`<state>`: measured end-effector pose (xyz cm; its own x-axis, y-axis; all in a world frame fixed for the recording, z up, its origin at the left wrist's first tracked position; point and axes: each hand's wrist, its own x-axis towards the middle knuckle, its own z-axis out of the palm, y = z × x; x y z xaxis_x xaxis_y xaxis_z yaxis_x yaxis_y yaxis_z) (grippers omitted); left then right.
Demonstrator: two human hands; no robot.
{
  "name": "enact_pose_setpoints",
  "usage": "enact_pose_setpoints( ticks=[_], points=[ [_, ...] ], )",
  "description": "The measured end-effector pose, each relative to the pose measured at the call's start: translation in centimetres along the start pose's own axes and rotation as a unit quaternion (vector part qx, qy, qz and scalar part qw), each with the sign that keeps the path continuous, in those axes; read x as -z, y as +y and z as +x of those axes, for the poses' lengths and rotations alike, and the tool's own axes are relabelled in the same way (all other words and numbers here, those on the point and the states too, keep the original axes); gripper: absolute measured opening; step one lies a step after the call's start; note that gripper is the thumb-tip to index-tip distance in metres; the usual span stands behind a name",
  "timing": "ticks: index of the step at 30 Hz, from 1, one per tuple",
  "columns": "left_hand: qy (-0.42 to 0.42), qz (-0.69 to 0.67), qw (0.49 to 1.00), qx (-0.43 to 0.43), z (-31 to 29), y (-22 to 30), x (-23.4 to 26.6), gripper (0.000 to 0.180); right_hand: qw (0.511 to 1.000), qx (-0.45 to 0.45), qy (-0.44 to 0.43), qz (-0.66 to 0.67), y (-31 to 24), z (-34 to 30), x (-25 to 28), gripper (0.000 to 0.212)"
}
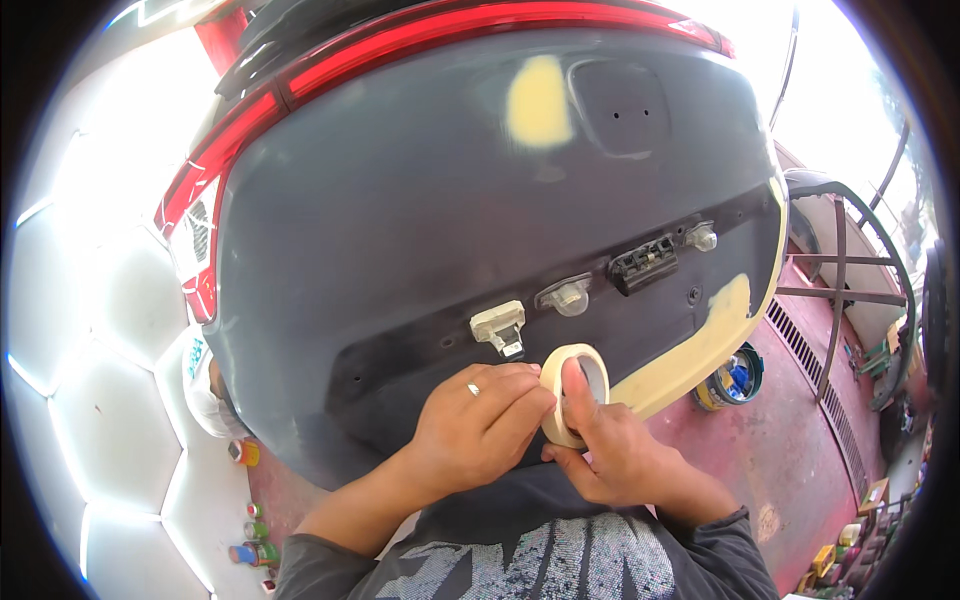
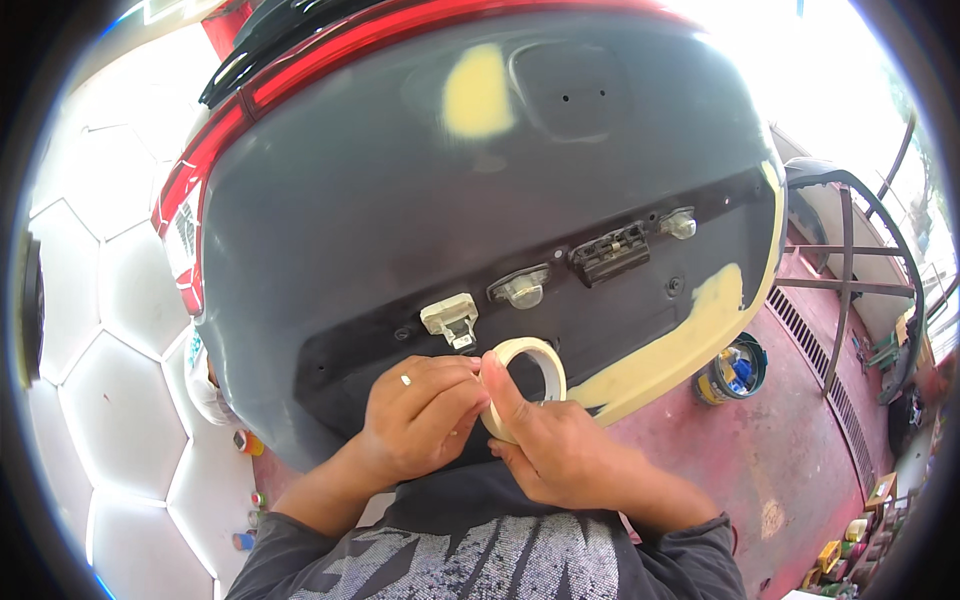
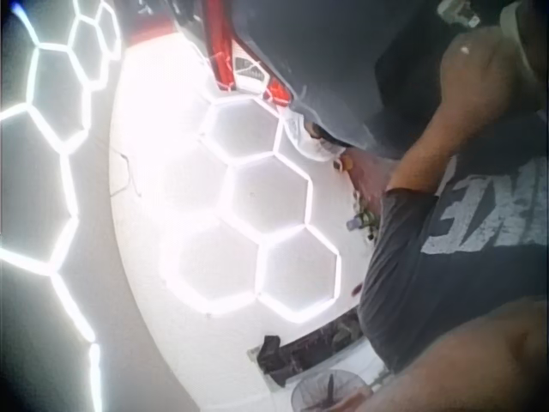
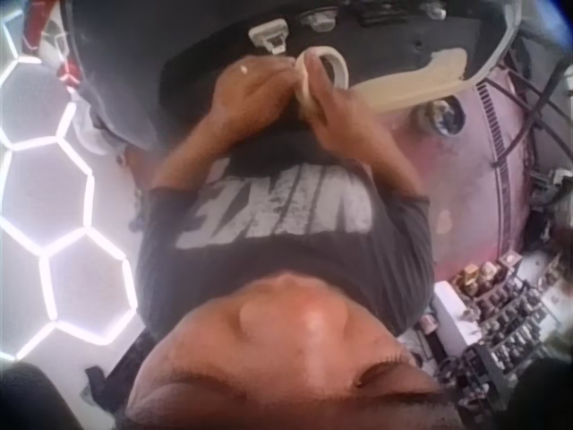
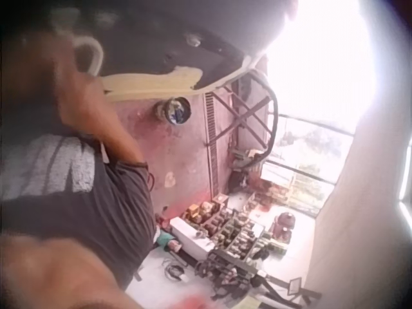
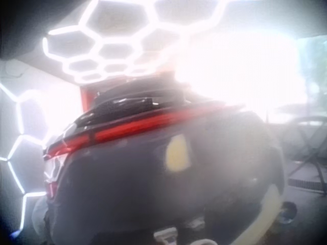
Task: The person applies masking tape to the rear of a car, covering the license plate area, sensors, and trim. They repeatedly tear and place strips of tape to protect these components, likely in preparation for painting or bodywork.
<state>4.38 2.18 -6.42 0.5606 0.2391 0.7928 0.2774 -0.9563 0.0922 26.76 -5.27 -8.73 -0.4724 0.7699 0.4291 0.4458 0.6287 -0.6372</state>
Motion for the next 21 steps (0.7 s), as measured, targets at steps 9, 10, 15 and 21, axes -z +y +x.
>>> enact_pose_setpoints(
  ticks=[9,10,15,21],
  points=[
    [-0.141,-0.306,0.874,0.35,-1.4,1.5,3.2,0.023,0.966,0.125,0.164,-0.154,1.7,0.9,1.6,0.089],
    [-0.068,-0.306,0.888,0.337,-2.1,1.2,2.3,0.022,0.965,0.138,0.167,-0.147,1.0,1.0,2.0,0.086],
    [0.003,-0.347,0.833,0.431,-0.6,1.7,2.1,0.014,0.933,0.141,0.247,-0.221,1.4,3.0,3.1,0.064],
    [-0.005,-0.432,0.762,0.482,-0.1,1.3,3.2,0.013,0.932,0.111,0.215,-0.272,0.2,3.5,3.6,0.041]
  ],
)
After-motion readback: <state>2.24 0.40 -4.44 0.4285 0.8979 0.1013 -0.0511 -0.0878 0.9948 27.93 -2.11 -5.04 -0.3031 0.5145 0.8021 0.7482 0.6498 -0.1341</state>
